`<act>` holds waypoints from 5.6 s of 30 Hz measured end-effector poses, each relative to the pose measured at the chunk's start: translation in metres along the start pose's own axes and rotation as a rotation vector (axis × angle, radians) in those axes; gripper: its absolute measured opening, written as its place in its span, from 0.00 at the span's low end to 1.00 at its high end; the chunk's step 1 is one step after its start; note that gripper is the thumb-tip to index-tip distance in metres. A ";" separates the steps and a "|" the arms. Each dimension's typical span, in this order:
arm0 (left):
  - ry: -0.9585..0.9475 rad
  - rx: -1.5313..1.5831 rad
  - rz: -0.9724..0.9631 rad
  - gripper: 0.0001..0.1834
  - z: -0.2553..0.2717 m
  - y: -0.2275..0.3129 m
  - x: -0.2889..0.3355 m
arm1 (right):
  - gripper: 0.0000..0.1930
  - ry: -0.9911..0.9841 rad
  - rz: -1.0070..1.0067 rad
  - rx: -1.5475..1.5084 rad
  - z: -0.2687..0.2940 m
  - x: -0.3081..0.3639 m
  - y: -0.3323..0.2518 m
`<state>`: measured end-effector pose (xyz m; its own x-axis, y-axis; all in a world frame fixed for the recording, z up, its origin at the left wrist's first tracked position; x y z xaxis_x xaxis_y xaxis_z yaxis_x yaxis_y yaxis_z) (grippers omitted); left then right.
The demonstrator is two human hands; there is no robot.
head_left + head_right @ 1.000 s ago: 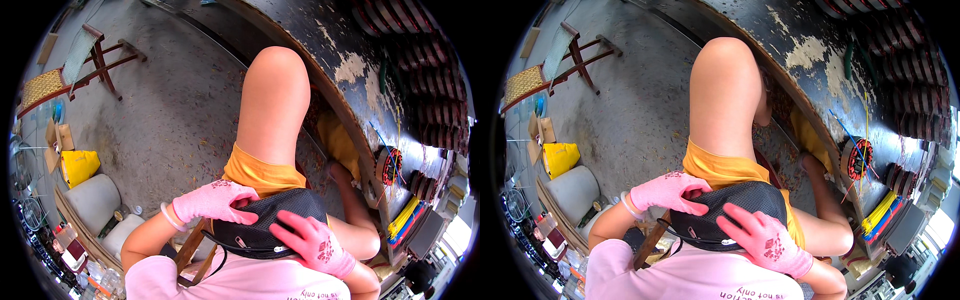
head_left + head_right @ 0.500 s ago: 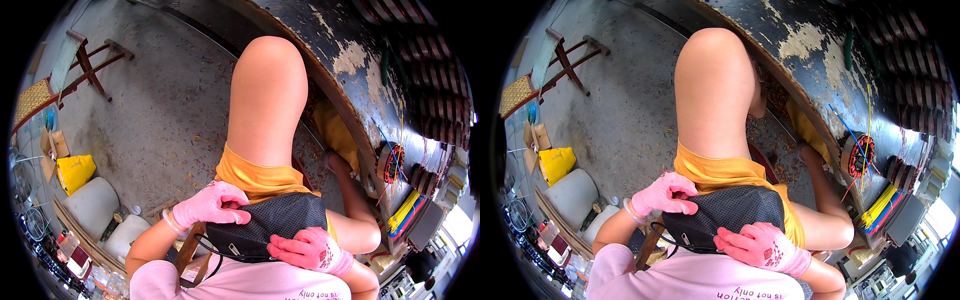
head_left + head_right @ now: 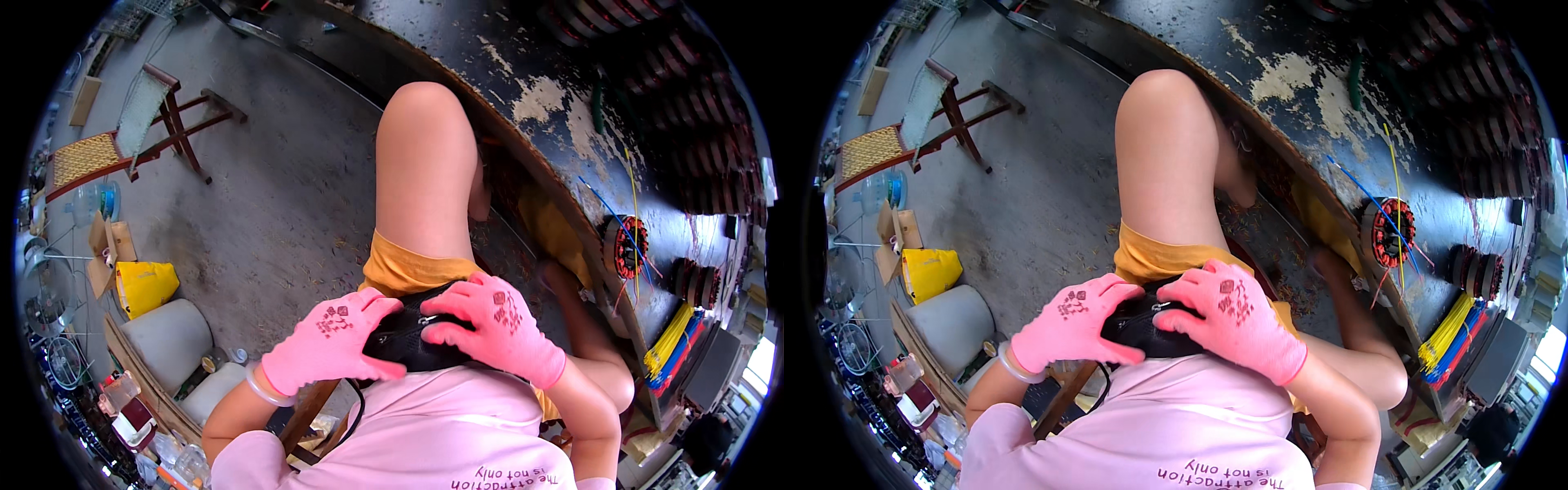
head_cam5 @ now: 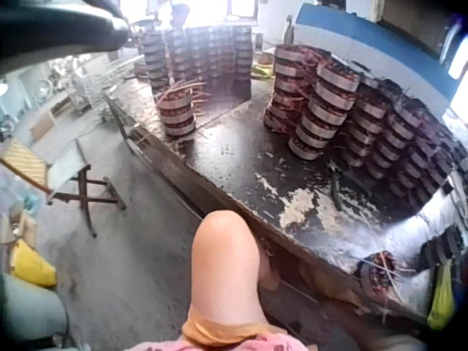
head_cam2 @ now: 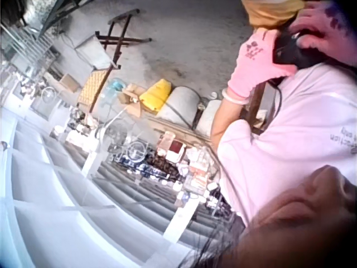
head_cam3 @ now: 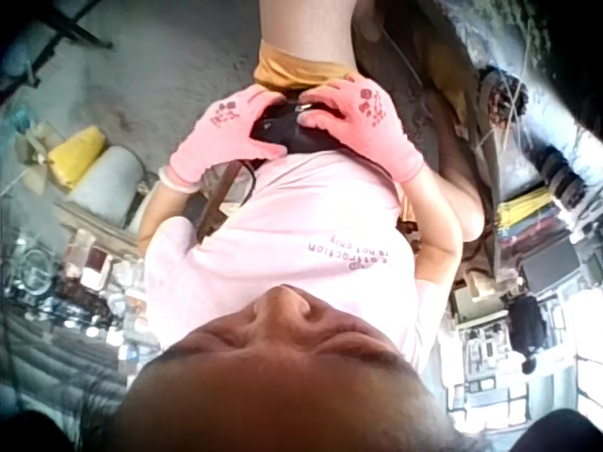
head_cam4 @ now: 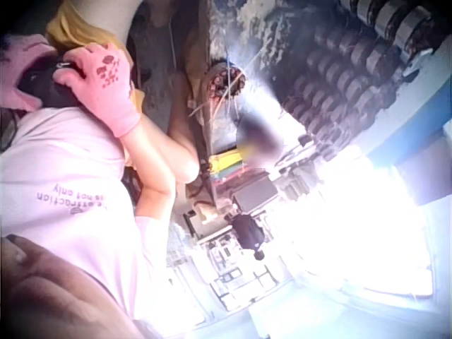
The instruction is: The person assembles copper coils at a workbench by inserting colored plastic ties through the center and cutting the excess with pliers, then placing the finished coil aside.
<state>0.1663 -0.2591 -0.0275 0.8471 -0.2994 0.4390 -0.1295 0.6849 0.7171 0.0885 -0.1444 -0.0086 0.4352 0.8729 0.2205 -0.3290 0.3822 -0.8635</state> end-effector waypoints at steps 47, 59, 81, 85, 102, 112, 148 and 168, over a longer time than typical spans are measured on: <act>0.032 0.047 -0.098 0.19 -0.025 -0.010 0.002 | 0.34 -0.090 0.038 0.044 -0.018 0.027 0.005; -0.162 0.570 -0.074 0.21 -0.031 -0.010 0.012 | 0.32 0.029 0.140 0.246 -0.007 0.072 -0.030; -0.175 0.665 0.068 0.30 -0.028 -0.027 -0.019 | 0.23 0.133 0.332 0.108 -0.004 0.103 -0.027; -0.069 0.221 0.014 0.39 -0.023 -0.019 -0.019 | 0.25 0.136 0.341 0.103 -0.002 0.100 -0.028; 0.338 0.272 0.053 0.18 -0.022 -0.031 -0.012 | 0.16 -0.135 0.401 0.395 -0.023 0.076 -0.059; 0.043 0.293 0.008 0.30 -0.005 -0.030 -0.016 | 0.18 -0.056 0.367 0.400 -0.017 0.080 -0.058; 0.118 0.589 0.086 0.08 -0.001 -0.028 -0.012 | 0.10 0.116 0.310 0.445 -0.011 0.081 -0.054; -0.289 -0.052 -0.106 0.15 -0.029 0.002 0.025 | 0.07 0.030 0.292 0.373 -0.013 0.079 -0.050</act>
<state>0.2020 -0.2457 -0.0306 0.6716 -0.5429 0.5042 -0.0151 0.6704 0.7419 0.1504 -0.0990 0.0459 0.3013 0.9532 -0.0254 -0.7176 0.2092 -0.6643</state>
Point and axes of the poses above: each hand's wrist, its own x-axis away from the middle knuckle, its own z-axis out of the back of the hand, y = z × x, the point moved 10 cm from there along -x, towards the middle knuckle, and after that the axes turned 6 degrees about -x, right-handed, at the moved point
